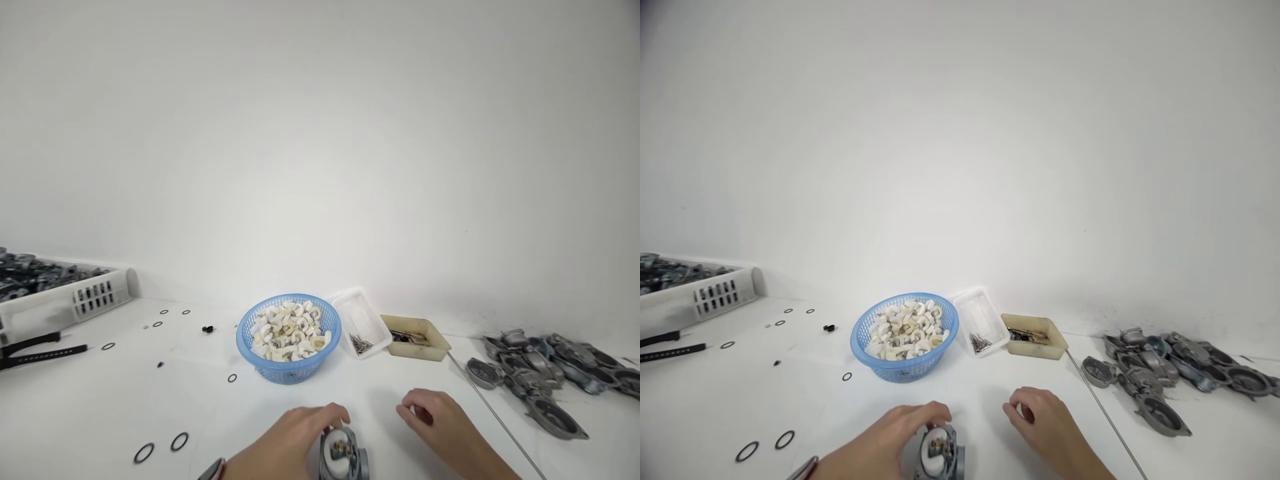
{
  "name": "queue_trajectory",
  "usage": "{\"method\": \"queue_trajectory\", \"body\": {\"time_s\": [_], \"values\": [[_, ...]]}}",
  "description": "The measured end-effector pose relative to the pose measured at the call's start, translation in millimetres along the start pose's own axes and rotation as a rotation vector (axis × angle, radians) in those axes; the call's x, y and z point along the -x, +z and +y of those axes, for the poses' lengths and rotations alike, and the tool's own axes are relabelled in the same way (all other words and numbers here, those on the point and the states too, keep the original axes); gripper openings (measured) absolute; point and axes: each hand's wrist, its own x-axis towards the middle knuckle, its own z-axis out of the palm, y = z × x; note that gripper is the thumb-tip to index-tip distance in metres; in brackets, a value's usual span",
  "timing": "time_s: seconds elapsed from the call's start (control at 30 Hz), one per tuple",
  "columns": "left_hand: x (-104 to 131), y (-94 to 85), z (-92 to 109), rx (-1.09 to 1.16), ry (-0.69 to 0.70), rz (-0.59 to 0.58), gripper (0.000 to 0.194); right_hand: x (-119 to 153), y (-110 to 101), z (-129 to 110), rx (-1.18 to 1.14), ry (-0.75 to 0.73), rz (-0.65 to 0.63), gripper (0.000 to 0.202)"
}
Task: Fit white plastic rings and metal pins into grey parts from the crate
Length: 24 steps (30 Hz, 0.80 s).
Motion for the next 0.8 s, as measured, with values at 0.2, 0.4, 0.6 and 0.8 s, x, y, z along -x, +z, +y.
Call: {"method": "queue_trajectory", "body": {"time_s": [0.2, 0.4, 0.6, 0.8], "values": [[1, -5.3, 0, 0.041, 0.05, -0.01, 0.068, -70, -9, -13, 0.04, -0.062, 0.023, 0.02], [-14, 14.0, -26, 0.018, 0.164, 0.069, 0.075, -154, 7, -23, 0.169, -0.075, -0.1, 0.022], [-28, 29.8, -44, -0.022, 0.184, 0.085, 0.075, -176, 21, -23, 0.287, -0.022, -0.21, 0.029], [-34, 35.0, -47, -0.121, 0.202, 0.06, 0.067, -177, 20, -26, 0.376, 0.012, -0.262, 0.03]]}}
